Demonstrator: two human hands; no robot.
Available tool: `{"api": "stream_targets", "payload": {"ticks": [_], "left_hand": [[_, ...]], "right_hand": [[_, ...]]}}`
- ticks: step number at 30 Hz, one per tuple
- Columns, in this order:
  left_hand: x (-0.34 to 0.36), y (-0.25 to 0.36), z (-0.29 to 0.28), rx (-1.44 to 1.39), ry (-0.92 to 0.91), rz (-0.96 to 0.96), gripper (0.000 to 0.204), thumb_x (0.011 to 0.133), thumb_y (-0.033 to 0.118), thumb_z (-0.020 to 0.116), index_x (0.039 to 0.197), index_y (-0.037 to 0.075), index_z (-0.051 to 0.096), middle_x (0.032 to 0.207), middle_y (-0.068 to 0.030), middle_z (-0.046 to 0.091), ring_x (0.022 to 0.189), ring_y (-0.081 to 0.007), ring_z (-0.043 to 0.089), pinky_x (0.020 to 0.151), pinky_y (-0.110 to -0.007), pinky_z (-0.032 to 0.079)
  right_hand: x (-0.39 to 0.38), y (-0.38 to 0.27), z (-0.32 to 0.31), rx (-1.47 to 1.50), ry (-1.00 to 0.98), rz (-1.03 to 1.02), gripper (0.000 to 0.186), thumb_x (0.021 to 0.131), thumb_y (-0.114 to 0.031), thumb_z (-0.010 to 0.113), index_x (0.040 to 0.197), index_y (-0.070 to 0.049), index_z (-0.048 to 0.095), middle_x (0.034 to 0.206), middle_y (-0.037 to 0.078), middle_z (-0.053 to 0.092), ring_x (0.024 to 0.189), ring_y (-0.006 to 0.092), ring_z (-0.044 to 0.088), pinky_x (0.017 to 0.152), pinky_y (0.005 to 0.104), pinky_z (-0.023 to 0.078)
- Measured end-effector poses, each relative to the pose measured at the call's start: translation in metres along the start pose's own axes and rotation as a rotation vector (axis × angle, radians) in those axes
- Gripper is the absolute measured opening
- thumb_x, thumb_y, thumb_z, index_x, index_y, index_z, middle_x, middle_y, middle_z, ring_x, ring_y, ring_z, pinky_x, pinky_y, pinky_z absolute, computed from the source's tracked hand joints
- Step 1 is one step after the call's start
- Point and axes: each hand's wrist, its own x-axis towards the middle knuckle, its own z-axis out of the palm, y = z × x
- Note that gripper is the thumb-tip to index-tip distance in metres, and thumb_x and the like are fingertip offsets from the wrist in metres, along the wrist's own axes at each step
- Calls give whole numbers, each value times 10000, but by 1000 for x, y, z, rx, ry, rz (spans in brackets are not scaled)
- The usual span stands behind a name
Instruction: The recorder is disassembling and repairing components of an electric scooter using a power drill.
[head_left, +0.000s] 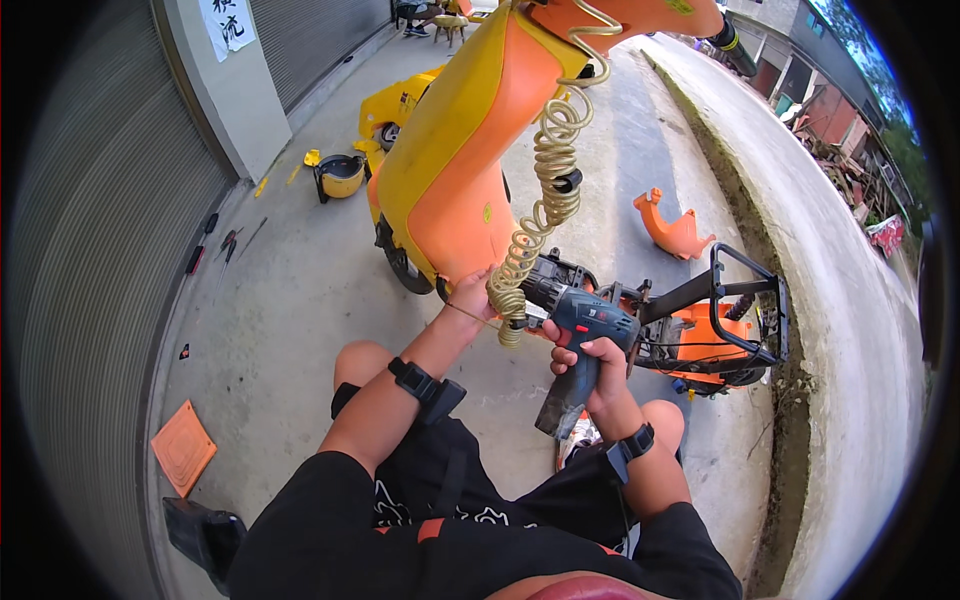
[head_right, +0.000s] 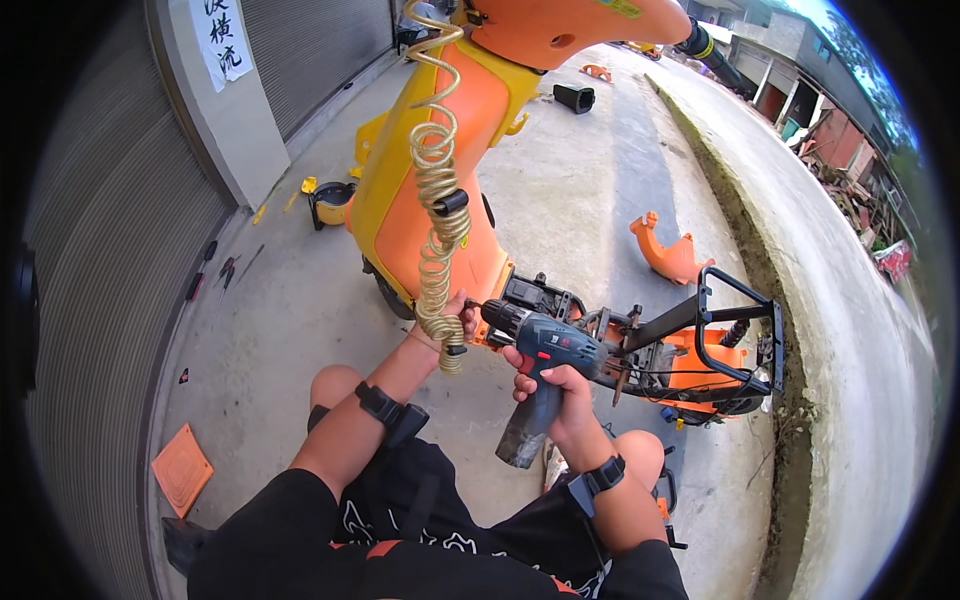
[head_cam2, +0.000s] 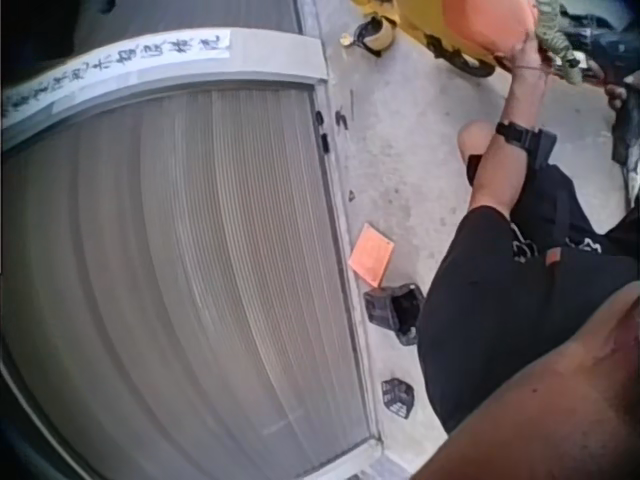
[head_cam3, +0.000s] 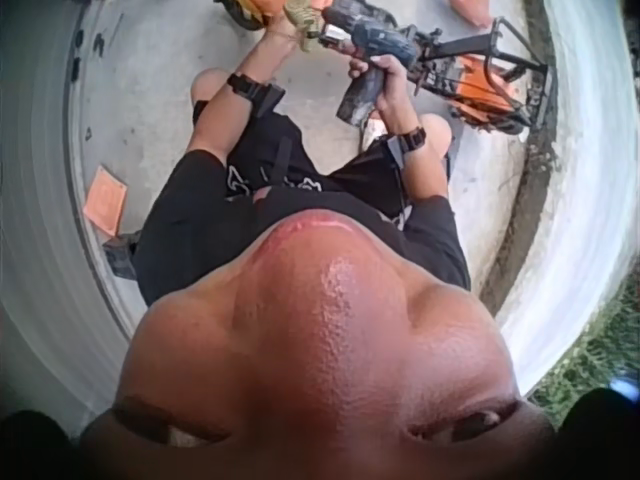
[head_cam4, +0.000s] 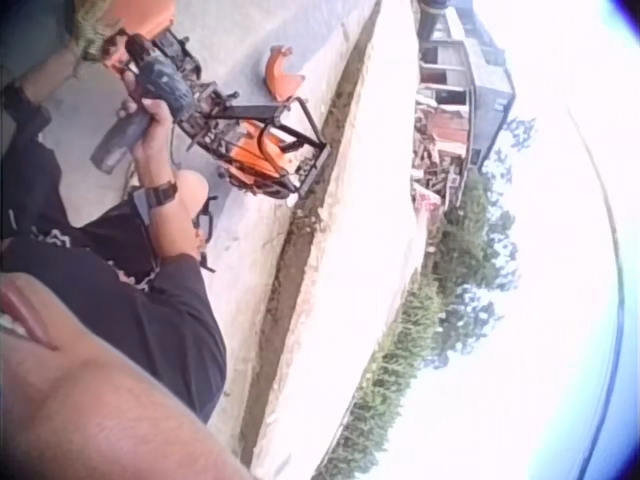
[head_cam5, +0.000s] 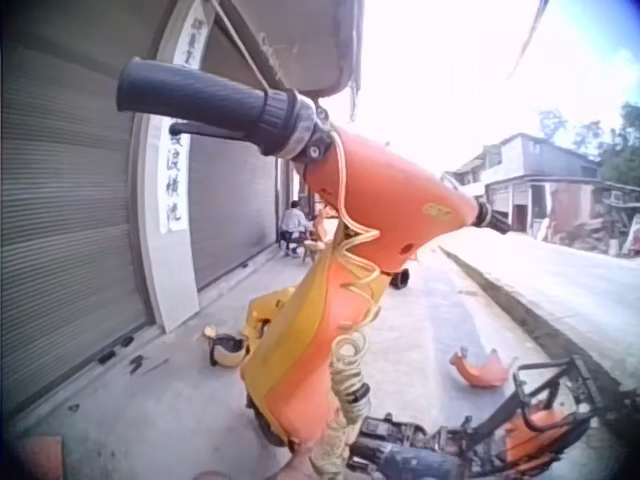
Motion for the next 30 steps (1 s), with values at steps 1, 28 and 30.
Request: {"api": "stream_targets", "payload": {"ticks": [1,28,30], "left_hand": [[-3,1,2,-47,-28,-35,237,990,297,488,1012,77,573,833,-19,608,687,-133,607,604,-273,523],[6,-3,-1,-365,-107,-105,238,969,306,537,900,78,531,720,-1,550,647,-149,550,626,-279,478],[-1,3,9,-300,-94,-80,240,966,307,545,912,73,540,724,1,546,653,-143,547,634,-275,477]], "right_hand": [[0,1,1,-1,0,6,642,713,-93,526,1328,7,375,1233,204,572,690,142,540,719,322,492],[2,4,1,38,-17,-6,732,707,-85,538,1403,-46,313,1253,227,549,666,130,528,689,312,483],[2,4,1,31,-16,-11,729,707,-86,539,1399,-42,315,1253,226,549,666,129,528,688,311,481]]}}
